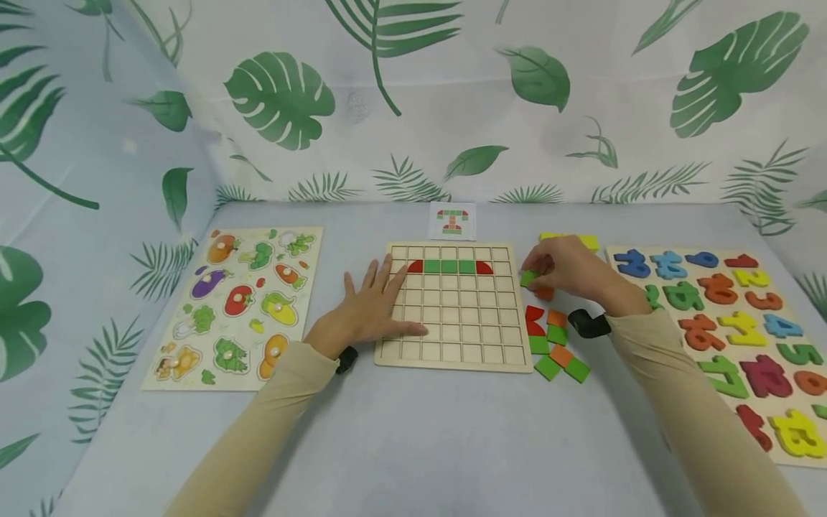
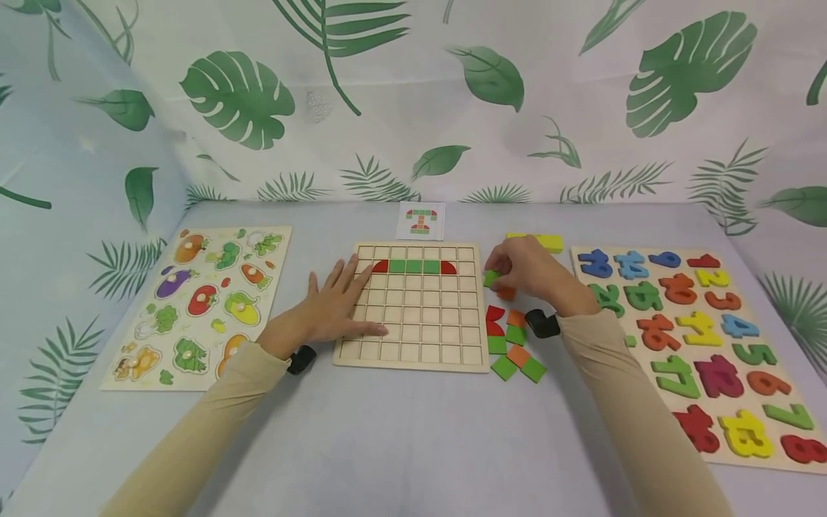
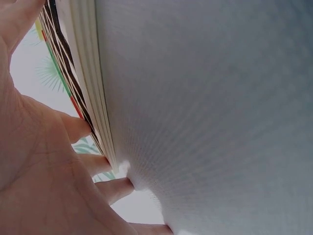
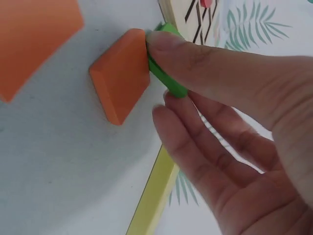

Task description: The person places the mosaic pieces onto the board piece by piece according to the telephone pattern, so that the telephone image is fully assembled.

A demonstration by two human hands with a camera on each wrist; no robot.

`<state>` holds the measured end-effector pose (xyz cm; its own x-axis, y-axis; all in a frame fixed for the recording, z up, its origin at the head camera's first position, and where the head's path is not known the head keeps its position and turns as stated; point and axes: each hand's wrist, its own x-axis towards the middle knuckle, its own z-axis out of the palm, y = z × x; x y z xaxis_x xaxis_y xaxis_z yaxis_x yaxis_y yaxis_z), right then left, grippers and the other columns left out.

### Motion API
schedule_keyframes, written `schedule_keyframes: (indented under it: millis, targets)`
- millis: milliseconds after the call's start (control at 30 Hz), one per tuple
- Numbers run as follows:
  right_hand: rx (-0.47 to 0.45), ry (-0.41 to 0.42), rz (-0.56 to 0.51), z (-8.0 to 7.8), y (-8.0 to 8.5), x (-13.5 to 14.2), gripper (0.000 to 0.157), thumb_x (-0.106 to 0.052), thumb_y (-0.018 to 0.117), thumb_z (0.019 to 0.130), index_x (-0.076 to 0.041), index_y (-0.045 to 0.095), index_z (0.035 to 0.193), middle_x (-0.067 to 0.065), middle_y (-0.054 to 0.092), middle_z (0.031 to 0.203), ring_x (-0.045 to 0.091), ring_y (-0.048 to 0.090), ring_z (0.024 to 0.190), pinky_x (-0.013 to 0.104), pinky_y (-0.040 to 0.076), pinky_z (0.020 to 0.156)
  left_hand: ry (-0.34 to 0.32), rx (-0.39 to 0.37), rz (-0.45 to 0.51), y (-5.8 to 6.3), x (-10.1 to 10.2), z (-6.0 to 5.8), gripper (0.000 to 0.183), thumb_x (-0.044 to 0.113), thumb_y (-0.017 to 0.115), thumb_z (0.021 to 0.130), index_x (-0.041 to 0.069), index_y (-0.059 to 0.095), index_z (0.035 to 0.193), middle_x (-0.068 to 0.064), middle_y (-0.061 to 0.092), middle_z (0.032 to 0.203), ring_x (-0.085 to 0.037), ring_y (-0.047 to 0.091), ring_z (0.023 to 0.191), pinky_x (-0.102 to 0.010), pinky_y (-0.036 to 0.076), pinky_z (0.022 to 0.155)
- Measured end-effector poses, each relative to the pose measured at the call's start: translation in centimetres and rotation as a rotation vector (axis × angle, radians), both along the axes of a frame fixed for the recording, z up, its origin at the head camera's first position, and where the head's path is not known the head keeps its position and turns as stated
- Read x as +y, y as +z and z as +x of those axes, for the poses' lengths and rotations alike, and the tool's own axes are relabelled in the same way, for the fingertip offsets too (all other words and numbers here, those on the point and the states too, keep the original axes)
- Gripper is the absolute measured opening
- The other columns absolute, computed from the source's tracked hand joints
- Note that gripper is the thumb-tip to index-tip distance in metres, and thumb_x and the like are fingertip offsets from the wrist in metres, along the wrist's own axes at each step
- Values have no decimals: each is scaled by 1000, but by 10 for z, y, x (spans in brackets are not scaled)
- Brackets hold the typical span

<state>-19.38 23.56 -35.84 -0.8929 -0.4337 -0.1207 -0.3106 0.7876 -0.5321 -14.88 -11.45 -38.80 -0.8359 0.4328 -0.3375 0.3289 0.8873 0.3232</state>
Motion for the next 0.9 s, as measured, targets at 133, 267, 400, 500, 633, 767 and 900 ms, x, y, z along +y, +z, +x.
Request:
schedule_keyframes:
  millis: [133, 267, 400, 500, 633, 767, 900]
  targets:
    - [35, 15, -24, 3, 0, 1, 18, 2, 86, 83, 4, 78, 99, 10, 75, 93, 27, 68, 86, 47, 59, 79, -4, 1, -1, 0, 0, -1, 115, 72, 63, 92, 16, 0, 170, -17, -17, 173, -40, -12, 159, -77, -6, 116]
    - [49, 38, -32, 6, 1, -1, 12, 4, 84, 85, 1, 78, 95, 8, 75, 92, 26, 67, 86, 45, 58, 77, -6, 1, -1, -1, -1, -2, 115, 72, 63, 92, 15, 1, 170, -17, -17, 173, -40, -12, 159, -77, -6, 116]
    - [64, 51, -37, 6, 2, -5, 12, 9, 80, 86, 2, 78, 95, 10, 74, 95, 28, 69, 89, 49, 59, 81, -4, 4, -10, -3, -2, -2, 115, 73, 63, 92, 15, 1, 170, -17, -17, 173, -40, -12, 159, -77, -6, 116]
    - [105, 80, -51, 6, 6, -8, 14, 12, 79, 85, 4, 78, 96, 12, 74, 95, 30, 71, 90, 51, 60, 84, -4, 5, -10, -3, -2, -2, 115, 73, 63, 92, 15, 1, 170, -17, -17, 173, -40, -12, 159, -77, -6, 116]
    - [172, 132, -77, 6, 13, -15, 15, 12, 80, 85, 3, 80, 98, 10, 75, 94, 29, 72, 90, 48, 61, 83, -2, 6, -5, -2, -1, -1, 116, 73, 63, 92, 15, 0, 170, -17, -17, 173, -40, -12, 159, -77, -6, 116]
    - [209, 185, -122, 6, 18, -23, 17, 10, 79, 87, 1, 81, 101, 8, 75, 95, 27, 72, 90, 45, 62, 81, 0, 6, -4, -1, 0, -1, 116, 73, 63, 91, 16, 0, 170, -16, -17, 173, -40, -13, 159, -77, -6, 116]
    - [219, 221, -156, 6, 18, -32, 18, 10, 79, 87, 0, 81, 102, 8, 75, 96, 27, 72, 90, 44, 62, 80, 1, 5, -2, -1, 0, -1, 116, 73, 63, 92, 16, 0, 170, -16, -17, 173, -39, -13, 159, -77, -6, 116]
